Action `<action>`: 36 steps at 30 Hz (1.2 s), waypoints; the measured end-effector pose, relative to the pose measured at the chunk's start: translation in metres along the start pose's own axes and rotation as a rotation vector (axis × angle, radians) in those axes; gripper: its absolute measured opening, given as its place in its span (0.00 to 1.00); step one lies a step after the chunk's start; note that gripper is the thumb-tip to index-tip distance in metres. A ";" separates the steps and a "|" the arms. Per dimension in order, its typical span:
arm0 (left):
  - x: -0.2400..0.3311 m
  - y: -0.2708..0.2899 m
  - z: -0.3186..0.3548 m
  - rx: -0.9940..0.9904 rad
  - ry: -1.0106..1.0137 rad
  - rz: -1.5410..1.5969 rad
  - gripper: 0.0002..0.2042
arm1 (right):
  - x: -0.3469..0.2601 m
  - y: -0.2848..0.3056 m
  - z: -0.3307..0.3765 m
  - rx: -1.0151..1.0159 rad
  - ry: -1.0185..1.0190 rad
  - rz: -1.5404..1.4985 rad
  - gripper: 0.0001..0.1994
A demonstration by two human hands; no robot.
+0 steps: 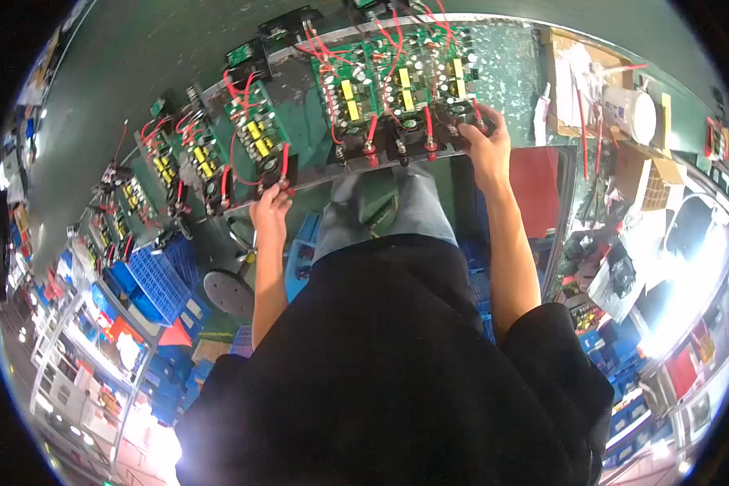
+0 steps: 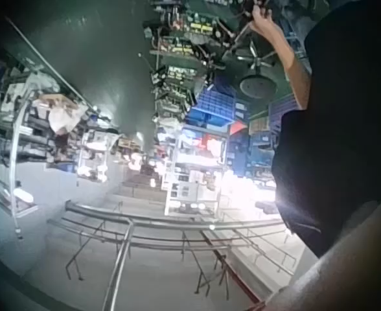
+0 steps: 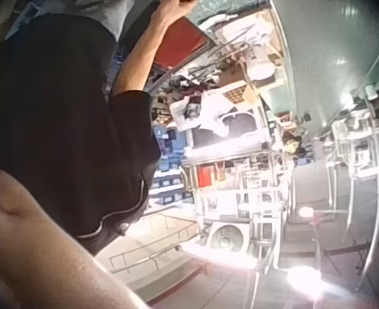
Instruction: Assembling and applying components or paste to circuit boards at a factory workstation.
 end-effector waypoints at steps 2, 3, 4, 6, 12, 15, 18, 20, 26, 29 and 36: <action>0.001 0.000 -0.002 -0.045 -0.016 -0.024 0.10 | 0.000 -0.009 0.009 0.003 0.010 0.040 0.22; -0.001 0.002 -0.004 -0.041 -0.013 -0.021 0.10 | 0.000 -0.014 0.014 -0.021 0.015 0.038 0.22; -0.004 0.003 -0.005 -0.035 -0.011 -0.014 0.10 | -0.001 -0.020 0.021 -0.013 0.012 0.025 0.22; -0.004 -0.004 -0.002 -0.038 -0.047 -0.014 0.09 | 0.003 -0.028 0.028 -0.017 0.005 0.008 0.22; -0.002 -0.001 0.000 -0.159 -0.067 -0.091 0.09 | 0.016 -0.055 0.043 -0.079 0.062 0.014 0.25; -0.003 0.006 -0.003 -0.165 -0.083 -0.092 0.09 | 0.033 -0.055 0.035 -0.058 0.095 0.078 0.28; 0.003 0.009 0.000 -0.228 -0.180 -0.185 0.13 | 0.030 -0.042 0.035 0.264 0.140 0.586 0.35; 0.009 0.015 0.008 -0.258 -0.233 -0.348 0.14 | 0.022 0.000 0.023 0.557 0.245 0.794 0.36; 0.059 0.089 0.068 -0.612 0.300 0.726 0.47 | -0.051 -0.121 0.138 -0.830 0.078 -0.691 0.40; 0.103 0.113 0.111 -0.690 -0.032 1.008 0.47 | -0.078 -0.227 0.231 -1.186 -0.279 -0.809 0.42; 0.111 0.158 0.195 -0.601 -0.532 1.266 0.45 | -0.074 -0.326 0.330 -1.729 -0.613 -0.631 0.41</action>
Point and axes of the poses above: each hand's wrist, its own z-axis away from the middle knuckle, its own y-axis out of the back of the hand, x = y × z, the point moved 3 cm from there along -z, towards the middle knuckle, and after that the axes turned 6 degrees about z, right-handed, at the moved point
